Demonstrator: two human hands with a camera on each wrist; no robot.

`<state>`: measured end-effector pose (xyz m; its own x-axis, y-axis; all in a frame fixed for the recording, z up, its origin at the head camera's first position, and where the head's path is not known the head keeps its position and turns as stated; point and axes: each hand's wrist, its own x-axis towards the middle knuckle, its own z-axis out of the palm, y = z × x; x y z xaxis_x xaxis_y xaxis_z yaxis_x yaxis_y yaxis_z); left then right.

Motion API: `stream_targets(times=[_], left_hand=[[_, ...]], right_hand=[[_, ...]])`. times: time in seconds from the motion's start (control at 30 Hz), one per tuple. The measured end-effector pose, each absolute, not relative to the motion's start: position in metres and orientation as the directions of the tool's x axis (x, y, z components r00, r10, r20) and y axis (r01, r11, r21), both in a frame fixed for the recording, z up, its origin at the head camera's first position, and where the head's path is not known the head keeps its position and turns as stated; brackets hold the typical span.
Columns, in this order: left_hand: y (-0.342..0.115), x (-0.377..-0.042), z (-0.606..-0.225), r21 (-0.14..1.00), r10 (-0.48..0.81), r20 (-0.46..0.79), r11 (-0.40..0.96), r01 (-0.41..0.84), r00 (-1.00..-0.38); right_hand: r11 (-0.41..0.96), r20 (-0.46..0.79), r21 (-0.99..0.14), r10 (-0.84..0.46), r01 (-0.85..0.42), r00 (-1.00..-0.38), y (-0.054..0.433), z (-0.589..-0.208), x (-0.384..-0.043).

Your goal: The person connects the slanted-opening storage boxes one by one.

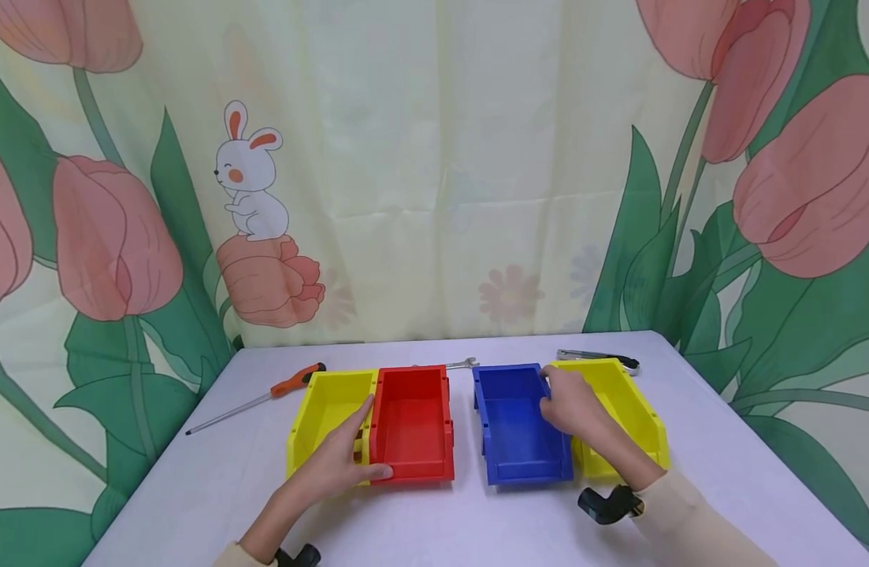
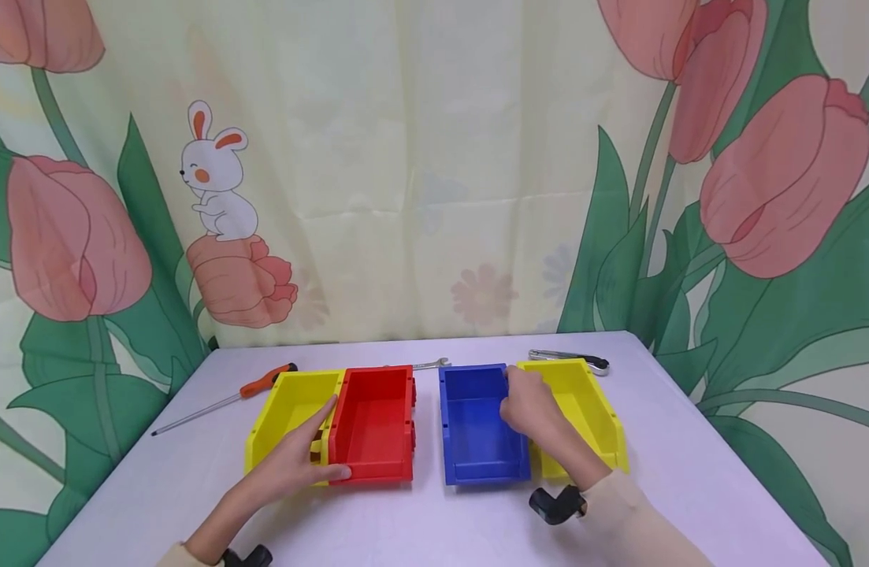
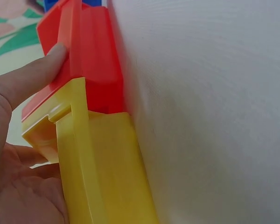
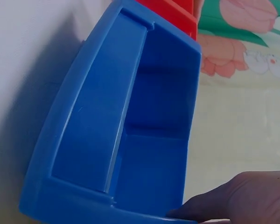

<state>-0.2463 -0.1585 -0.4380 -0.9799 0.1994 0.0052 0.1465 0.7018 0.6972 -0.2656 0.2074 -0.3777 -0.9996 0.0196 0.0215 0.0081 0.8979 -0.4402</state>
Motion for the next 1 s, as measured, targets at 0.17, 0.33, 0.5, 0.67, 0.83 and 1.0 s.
stream_targets(times=[0.17, 0.33, 0.5, 0.67, 0.83, 1.0], left_hand=[[-0.157, -0.246, -0.436, 0.693, 0.201, 0.012, 0.704, 0.153, -0.979], [-0.156, -0.247, -0.436, 0.693, 0.198, 0.016, 0.705, 0.153, -0.98], [-0.156, -0.246, -0.437, 0.688, 0.187, 0.002, 0.713, 0.137, -0.982], [-0.157, -0.246, -0.437, 0.686, 0.179, -0.007, 0.717, 0.125, -0.984], [-0.157, -0.245, -0.435, 0.685, 0.18, -0.001, 0.717, 0.13, -0.984], [-0.157, -0.246, -0.435, 0.685, 0.184, 0.002, 0.716, 0.136, -0.983]], right_hand=[[0.872, 0.043, -0.489, 0.007, -0.015, -0.999, 0.211, -0.378, -0.265], [0.859, 0.058, -0.512, 0.008, -0.023, -0.998, 0.213, -0.379, -0.266], [0.838, 0.064, -0.544, 0.007, -0.029, -0.998, 0.212, -0.376, -0.268], [0.84, 0.082, -0.54, -0.003, -0.047, -0.997, 0.208, -0.367, -0.271], [0.843, 0.086, -0.535, -0.011, -0.056, -0.996, 0.203, -0.357, -0.274], [0.84, 0.078, -0.54, -0.02, -0.059, -0.997, 0.198, -0.348, -0.274]])
